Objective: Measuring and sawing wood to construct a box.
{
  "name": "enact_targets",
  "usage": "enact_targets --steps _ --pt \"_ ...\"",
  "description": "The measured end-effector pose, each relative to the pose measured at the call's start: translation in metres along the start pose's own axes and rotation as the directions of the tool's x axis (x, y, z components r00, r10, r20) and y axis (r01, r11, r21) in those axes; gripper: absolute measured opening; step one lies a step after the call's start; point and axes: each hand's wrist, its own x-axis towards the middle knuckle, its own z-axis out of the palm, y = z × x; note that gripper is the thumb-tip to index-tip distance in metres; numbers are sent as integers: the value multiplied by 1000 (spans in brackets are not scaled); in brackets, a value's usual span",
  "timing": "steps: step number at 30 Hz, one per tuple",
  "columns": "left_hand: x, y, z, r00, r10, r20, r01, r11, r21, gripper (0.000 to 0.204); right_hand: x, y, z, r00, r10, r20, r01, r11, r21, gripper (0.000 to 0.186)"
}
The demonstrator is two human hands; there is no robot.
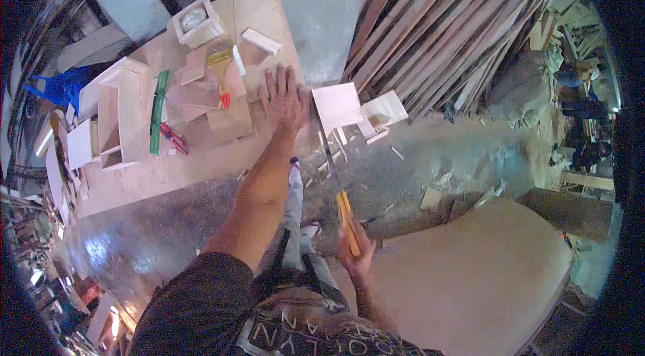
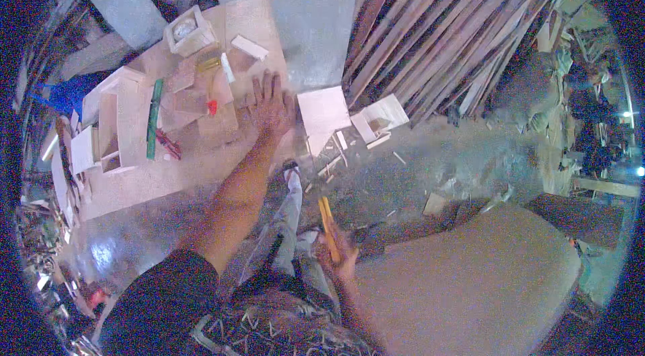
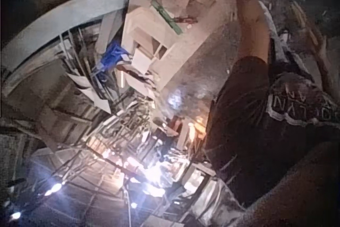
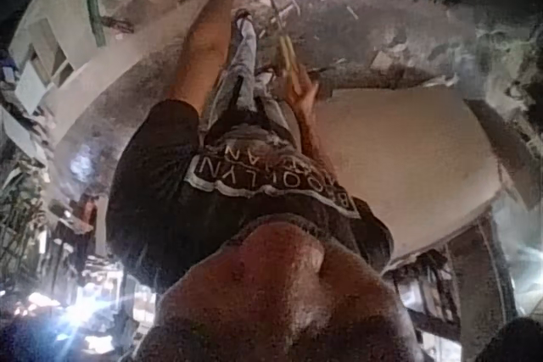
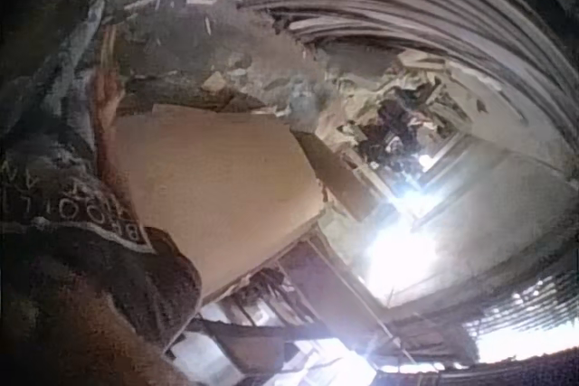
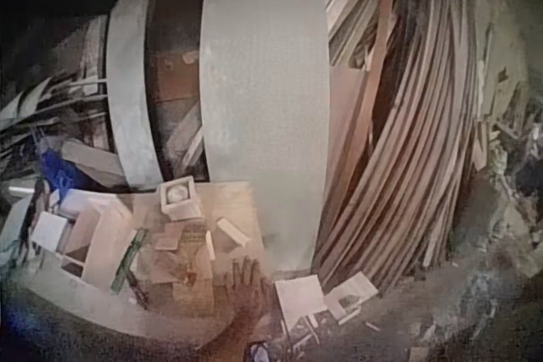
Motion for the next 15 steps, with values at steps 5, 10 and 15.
enact_targets --steps 5,10,15 --pt "-7 6 2 1000 2 14 -2 1000 -27 56 44 -10 8 998 -16 -56 23 991 135 32" --pt "-6 6 1 999 13 32 -11 998 -55 57 64 -2 21 996 89 16 -90 984 151 31" --pt "-9 -3 -1 999 -15 50 17 999 -32 57 -33 18 -6 995 -42 -88 55 989 140 33"
